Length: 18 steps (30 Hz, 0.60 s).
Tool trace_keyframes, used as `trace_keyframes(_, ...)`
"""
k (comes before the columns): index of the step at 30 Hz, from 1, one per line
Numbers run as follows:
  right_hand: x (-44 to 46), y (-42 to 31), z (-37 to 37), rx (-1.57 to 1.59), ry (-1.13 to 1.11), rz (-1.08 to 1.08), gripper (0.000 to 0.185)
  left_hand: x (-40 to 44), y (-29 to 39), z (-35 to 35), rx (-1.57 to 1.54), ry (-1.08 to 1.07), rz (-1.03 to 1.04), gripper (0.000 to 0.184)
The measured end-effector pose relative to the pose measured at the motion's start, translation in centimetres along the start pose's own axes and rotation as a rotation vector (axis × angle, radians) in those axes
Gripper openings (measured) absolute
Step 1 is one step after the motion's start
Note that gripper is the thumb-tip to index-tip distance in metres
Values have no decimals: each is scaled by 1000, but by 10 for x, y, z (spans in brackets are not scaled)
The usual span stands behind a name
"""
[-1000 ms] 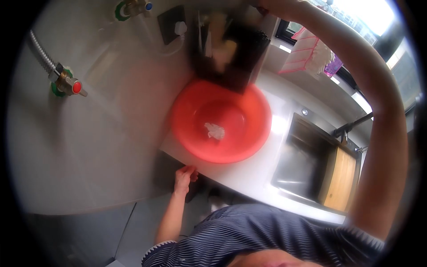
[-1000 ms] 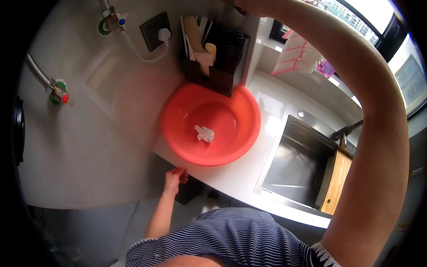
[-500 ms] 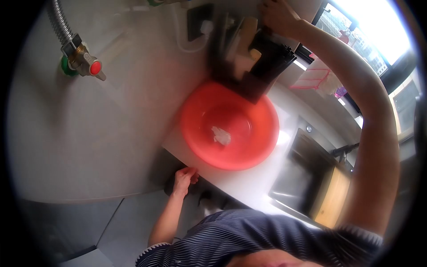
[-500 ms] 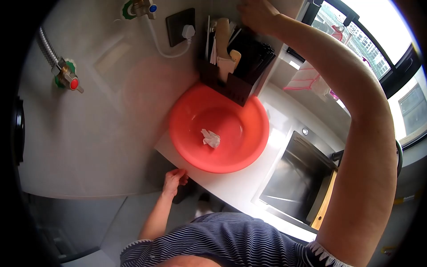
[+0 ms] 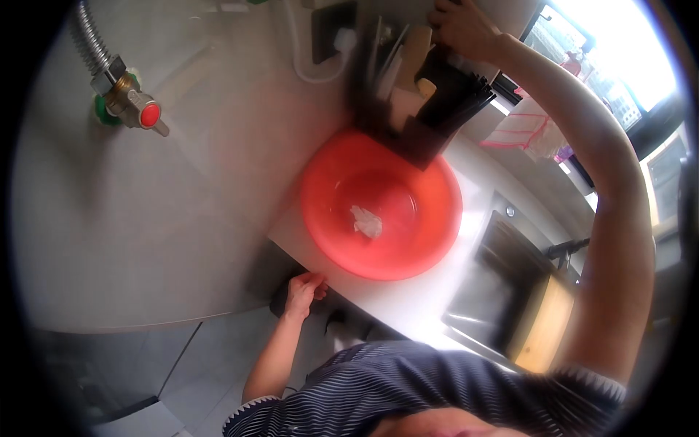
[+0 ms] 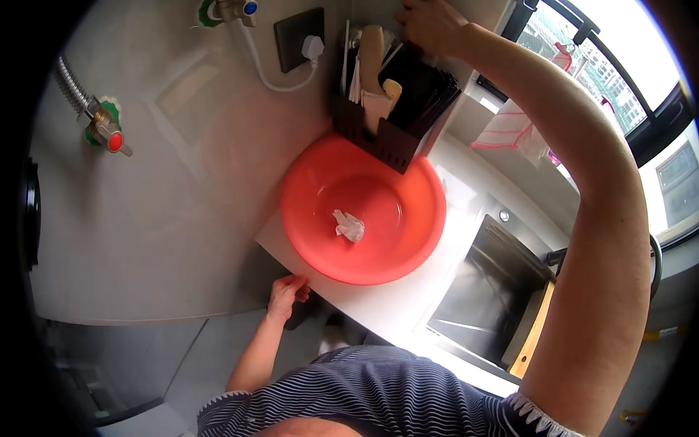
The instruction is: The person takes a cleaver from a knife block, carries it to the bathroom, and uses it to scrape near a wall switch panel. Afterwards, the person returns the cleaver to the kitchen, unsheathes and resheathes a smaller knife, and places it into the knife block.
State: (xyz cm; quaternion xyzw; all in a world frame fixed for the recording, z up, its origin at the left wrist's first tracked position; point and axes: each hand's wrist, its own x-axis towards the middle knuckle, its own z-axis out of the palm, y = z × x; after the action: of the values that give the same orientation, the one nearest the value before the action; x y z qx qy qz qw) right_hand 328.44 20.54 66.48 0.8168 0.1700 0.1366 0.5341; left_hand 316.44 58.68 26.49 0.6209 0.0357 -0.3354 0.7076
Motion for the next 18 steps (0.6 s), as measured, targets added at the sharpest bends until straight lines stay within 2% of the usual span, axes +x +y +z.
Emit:
trace_keyframes(2, -1, 0, -10, 2, -50, 10, 11, -1, 1, 0, 9, -2, -3, 23)
trace_keyframes(8, 0, 13, 11, 60, 60, -16, 13, 1, 5, 0, 20, -8, -11, 23)
trace_keyframes(11, -2, 23, 0, 187, -8, -43, 13, 1, 5, 1, 22, -15, -11, 23)
trace_keyframes(14, -2, 26, 3, 225, 317, -2, 15, 3, 7, 0, 20, -28, -6, 22)
trace_keyframes(18, -9, 34, -17, 530, 372, 151, 24, 2, 11, 1, 31, -23, -12, 22)
